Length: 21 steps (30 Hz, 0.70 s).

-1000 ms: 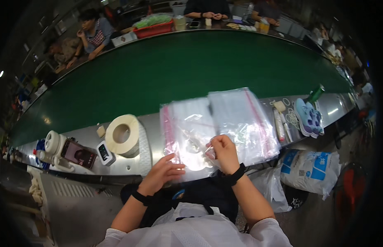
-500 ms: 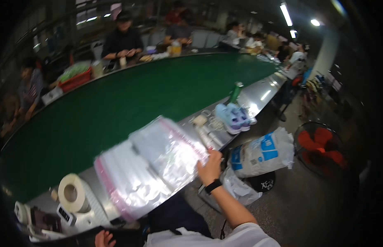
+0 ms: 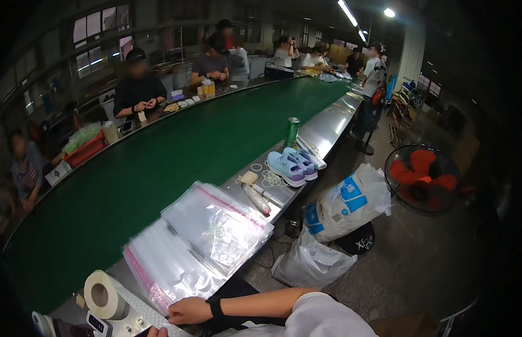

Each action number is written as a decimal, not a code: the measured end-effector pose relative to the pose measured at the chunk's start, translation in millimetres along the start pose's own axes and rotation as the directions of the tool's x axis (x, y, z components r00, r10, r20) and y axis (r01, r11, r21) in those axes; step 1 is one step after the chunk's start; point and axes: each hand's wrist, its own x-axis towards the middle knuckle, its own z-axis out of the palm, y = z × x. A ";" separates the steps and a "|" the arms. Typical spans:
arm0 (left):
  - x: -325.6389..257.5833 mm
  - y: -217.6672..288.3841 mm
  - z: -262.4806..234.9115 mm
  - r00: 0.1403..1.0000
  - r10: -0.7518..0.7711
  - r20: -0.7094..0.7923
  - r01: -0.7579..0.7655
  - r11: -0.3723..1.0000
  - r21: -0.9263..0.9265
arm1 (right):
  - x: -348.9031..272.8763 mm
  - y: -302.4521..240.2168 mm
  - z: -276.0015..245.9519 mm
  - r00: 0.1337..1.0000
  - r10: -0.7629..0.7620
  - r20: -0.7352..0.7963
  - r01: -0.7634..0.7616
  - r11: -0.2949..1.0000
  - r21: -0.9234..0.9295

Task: The person picks up a pair of light blue sneakers and places them into a clear plastic bag. They then tear off a strip of adhesive labels from a roll and apply them to the outside of the bag. The person repeats this process with multiple pairs of shoes and bags on a factory assembly line.

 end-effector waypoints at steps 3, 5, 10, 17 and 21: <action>11.7 -11.0 -12.8 0.999 -0.030 0.031 0.030 0.999 0.020 | 9.2 -4.6 5.3 0.999 0.002 0.034 -0.005 0.996 0.085; 16.4 -6.3 -18.7 1.000 0.004 0.004 -0.004 0.999 -0.054 | 15.3 15.3 12.6 0.993 -0.096 -0.067 0.101 0.991 0.083; 53.7 -20.4 -64.6 0.976 0.005 -0.220 -0.104 0.892 -0.440 | -6.8 12.5 -12.6 0.998 -0.063 -0.001 0.063 0.996 0.063; 44.3 -45.8 -64.1 0.837 0.140 -0.529 -0.304 0.922 -0.238 | -12.9 -9.8 -20.2 0.952 -0.040 0.303 0.010 0.995 0.100; 17.7 -42.0 -38.9 0.928 0.241 -0.284 -0.273 0.959 -0.077 | -6.6 -0.1 -2.7 0.995 0.009 0.100 -0.007 1.000 -0.020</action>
